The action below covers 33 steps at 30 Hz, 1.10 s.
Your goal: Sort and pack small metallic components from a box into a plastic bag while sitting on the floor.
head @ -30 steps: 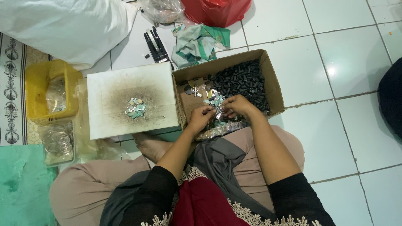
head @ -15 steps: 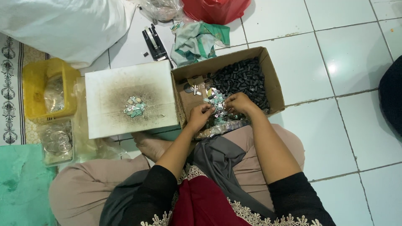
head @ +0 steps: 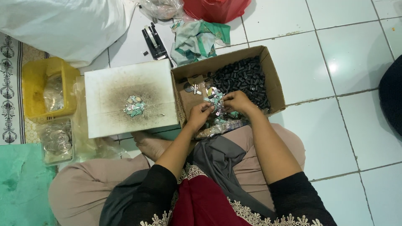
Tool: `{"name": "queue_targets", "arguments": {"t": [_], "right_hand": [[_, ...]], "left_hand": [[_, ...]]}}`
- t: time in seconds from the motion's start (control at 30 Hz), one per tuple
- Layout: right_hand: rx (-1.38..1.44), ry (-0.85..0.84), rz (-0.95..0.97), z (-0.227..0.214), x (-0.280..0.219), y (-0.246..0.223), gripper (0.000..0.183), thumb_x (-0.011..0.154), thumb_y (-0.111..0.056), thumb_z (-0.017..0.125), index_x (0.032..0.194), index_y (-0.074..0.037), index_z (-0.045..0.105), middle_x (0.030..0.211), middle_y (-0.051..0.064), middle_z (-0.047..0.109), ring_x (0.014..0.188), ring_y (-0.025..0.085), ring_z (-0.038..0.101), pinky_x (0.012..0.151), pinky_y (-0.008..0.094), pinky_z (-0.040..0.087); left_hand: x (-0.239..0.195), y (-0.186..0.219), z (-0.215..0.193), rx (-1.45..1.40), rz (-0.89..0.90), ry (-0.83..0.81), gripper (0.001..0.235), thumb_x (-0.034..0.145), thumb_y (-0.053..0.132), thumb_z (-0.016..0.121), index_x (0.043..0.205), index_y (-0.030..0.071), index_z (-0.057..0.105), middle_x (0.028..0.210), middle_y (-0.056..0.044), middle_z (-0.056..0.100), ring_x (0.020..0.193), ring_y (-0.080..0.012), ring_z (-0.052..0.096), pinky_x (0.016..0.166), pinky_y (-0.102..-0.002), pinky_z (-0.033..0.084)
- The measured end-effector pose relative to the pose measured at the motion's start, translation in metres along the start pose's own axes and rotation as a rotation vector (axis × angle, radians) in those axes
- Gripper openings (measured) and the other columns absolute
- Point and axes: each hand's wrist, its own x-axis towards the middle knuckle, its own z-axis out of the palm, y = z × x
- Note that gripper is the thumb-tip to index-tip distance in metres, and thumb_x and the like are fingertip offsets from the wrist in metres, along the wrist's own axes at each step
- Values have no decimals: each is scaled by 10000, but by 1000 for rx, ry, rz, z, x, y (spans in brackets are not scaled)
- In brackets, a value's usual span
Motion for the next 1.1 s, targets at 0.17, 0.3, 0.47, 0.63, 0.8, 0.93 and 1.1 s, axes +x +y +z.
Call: {"name": "queue_targets", "arguments": {"t": [0.17, 0.3, 0.47, 0.63, 0.8, 0.93, 1.1], "right_hand": [[100, -108, 67, 5, 16, 20, 332, 852, 24, 680, 1174, 104, 677, 1008, 330, 715, 851, 410, 756, 757, 489, 646], [114, -136, 63, 2, 5, 5, 277, 825, 31, 722, 1098, 77, 715, 966, 298, 732, 826, 381, 766, 732, 446, 657], [80, -122, 31, 4, 6, 7, 296, 778, 53, 781, 1067, 84, 726, 930, 292, 731, 808, 376, 766, 709, 452, 659], [49, -93, 13, 4, 15, 15, 248, 772, 48, 773, 1019, 52, 749, 884, 280, 739, 772, 375, 770, 680, 473, 658], [20, -65, -6, 4, 25, 25, 230, 771, 13, 800, 998, 35, 763, 866, 259, 735, 748, 343, 768, 656, 440, 653], [71, -85, 8, 5, 24, 26, 267, 776, -16, 824, 1027, 38, 750, 888, 262, 738, 759, 341, 769, 677, 446, 661], [89, -109, 47, 5, 10, 8, 318, 790, -63, 828, 1079, 30, 732, 897, 211, 735, 737, 288, 764, 663, 378, 661]], "left_hand": [[1, -2, 4, -234, -83, -59, 289, 958, 207, 745, 1208, 67, 714, 1006, -84, 763, 877, -152, 699, 735, -305, 641], [-6, 13, 2, -331, -133, -75, 267, 967, 161, 734, 1209, 53, 697, 991, -132, 772, 821, -173, 739, 730, -326, 669], [-7, 14, 3, -366, -147, -104, 261, 982, 151, 706, 1214, 36, 668, 959, -152, 761, 784, -202, 752, 718, -337, 676], [-3, 10, 5, -357, -142, -137, 273, 1000, 151, 678, 1234, 22, 625, 859, -141, 743, 689, -207, 757, 644, -313, 676], [3, 0, 6, -329, -157, -138, 281, 1005, 165, 672, 1257, 48, 629, 865, -182, 751, 625, -217, 749, 577, -310, 673], [3, -1, 6, -326, -159, -141, 255, 1014, 170, 654, 1246, 67, 637, 870, -180, 754, 610, -210, 746, 562, -293, 669], [-4, 11, 7, -328, -155, -115, 273, 1009, 176, 662, 1246, 44, 629, 860, -177, 744, 598, -204, 741, 548, -273, 660]]}}
